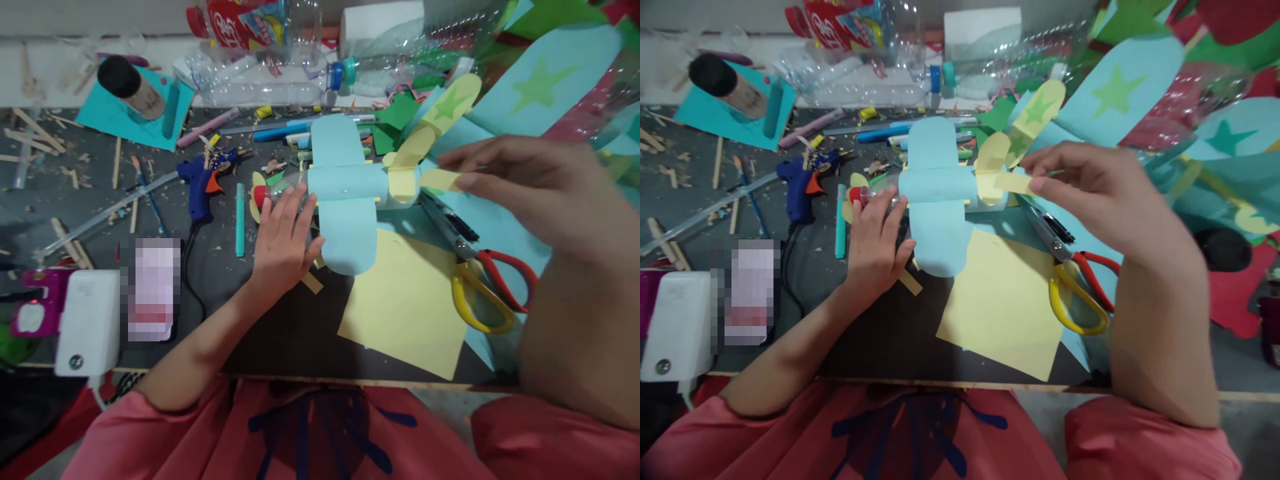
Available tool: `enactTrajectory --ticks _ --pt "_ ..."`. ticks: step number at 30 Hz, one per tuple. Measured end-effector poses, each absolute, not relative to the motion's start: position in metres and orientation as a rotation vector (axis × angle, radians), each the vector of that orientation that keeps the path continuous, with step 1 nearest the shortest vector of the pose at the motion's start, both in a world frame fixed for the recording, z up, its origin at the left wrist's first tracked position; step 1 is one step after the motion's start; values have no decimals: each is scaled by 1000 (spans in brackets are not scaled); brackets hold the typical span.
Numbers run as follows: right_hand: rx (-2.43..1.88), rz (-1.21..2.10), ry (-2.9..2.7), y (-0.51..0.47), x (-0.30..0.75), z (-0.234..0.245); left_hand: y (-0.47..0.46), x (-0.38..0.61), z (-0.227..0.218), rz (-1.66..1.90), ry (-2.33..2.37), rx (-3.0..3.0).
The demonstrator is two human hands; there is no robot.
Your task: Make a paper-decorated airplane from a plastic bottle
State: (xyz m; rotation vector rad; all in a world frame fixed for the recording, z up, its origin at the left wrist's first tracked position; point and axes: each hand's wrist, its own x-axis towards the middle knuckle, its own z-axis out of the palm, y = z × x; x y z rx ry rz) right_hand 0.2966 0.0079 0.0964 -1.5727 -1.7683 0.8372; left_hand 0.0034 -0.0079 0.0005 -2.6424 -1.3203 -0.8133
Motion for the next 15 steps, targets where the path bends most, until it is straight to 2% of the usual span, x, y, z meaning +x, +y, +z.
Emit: enactTrajectory --ticks 4,9,15 --pt "-1487 846 -1941 10 272 106 -9 4 0 -788 -1350 -2693" --pt "-1403 597 -2016 22 231 76 -10 4 -1 -803 -1321 -2697" --pt "-1359 569 -2059 26 227 62 -9 4 -4 -862 -1284 -2689"
